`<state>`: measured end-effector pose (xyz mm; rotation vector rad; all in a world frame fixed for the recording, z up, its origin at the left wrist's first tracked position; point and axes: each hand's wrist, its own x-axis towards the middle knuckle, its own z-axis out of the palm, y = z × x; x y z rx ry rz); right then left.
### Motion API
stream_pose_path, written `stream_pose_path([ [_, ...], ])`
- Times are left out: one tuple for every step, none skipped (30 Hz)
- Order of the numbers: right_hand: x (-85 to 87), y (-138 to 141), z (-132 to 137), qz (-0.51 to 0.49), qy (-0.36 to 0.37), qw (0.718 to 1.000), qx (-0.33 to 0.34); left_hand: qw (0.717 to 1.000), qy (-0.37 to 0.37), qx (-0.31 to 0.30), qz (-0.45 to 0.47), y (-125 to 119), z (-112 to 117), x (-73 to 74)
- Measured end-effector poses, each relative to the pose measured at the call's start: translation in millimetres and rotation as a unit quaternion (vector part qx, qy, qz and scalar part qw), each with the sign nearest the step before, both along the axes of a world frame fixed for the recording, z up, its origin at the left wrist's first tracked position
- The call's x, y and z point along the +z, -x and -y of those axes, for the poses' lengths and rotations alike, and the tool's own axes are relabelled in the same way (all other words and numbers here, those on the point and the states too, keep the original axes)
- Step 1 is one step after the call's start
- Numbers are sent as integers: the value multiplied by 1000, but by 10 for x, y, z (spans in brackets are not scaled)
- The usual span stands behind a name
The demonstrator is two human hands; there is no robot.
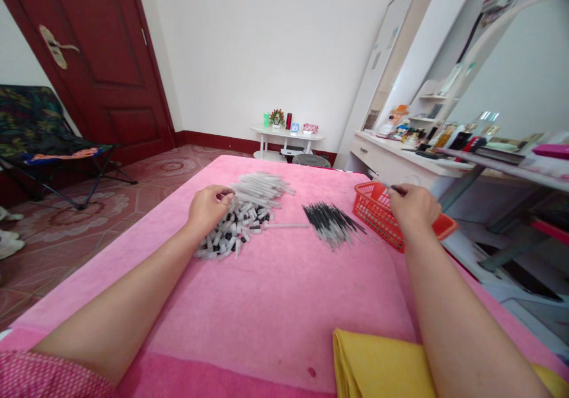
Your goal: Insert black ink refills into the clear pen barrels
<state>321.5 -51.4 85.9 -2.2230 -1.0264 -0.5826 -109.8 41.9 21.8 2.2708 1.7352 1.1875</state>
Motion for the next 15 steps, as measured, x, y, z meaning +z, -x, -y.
stream_pose_path([
  [8,18,-6,6,-8,1000,1,1000,3,-1,0,-5,3,-3],
  [18,35,-11,9,-17,1000,3,1000,6,-1,1,-12,8,-3],
  [28,52,-14,6,-27,1000,5,1000,9,0,2,-19,14,-1],
  [38,67,-15,-1,-37,999,9,1000,12,2,3,-26,20,3],
  [48,80,-15,-13,-49,999,15,1000,15,2,4,-32,25,7],
  [56,90,-13,-28,-64,997,23,1000,17,2,4,-36,29,10],
  [63,97,-13,-41,-83,995,31,1000,18,1,5,-39,31,12],
  [68,99,-13,-52,-102,993,41,1000,17,0,5,-41,32,12],
  [71,98,-16,-62,-119,990,51,1000,15,-2,5,-43,32,11],
  [70,92,-20,-68,-136,987,60,1000,13,-2,5,-45,31,8],
  [66,82,-26,-72,-150,984,66,1000,11,-3,5,-47,31,5],
  [57,67,-34,-74,-163,982,68,1000,11,-3,4,-51,30,1],
  [45,48,-42,-73,-172,980,69,1000,11,-4,4,-55,31,-3],
  [29,26,-51,-73,-180,979,67,1000,12,-5,3,-59,31,-8],
  [10,1,-60,-72,-185,978,62,1000,14,-7,3,-62,32,-14],
])
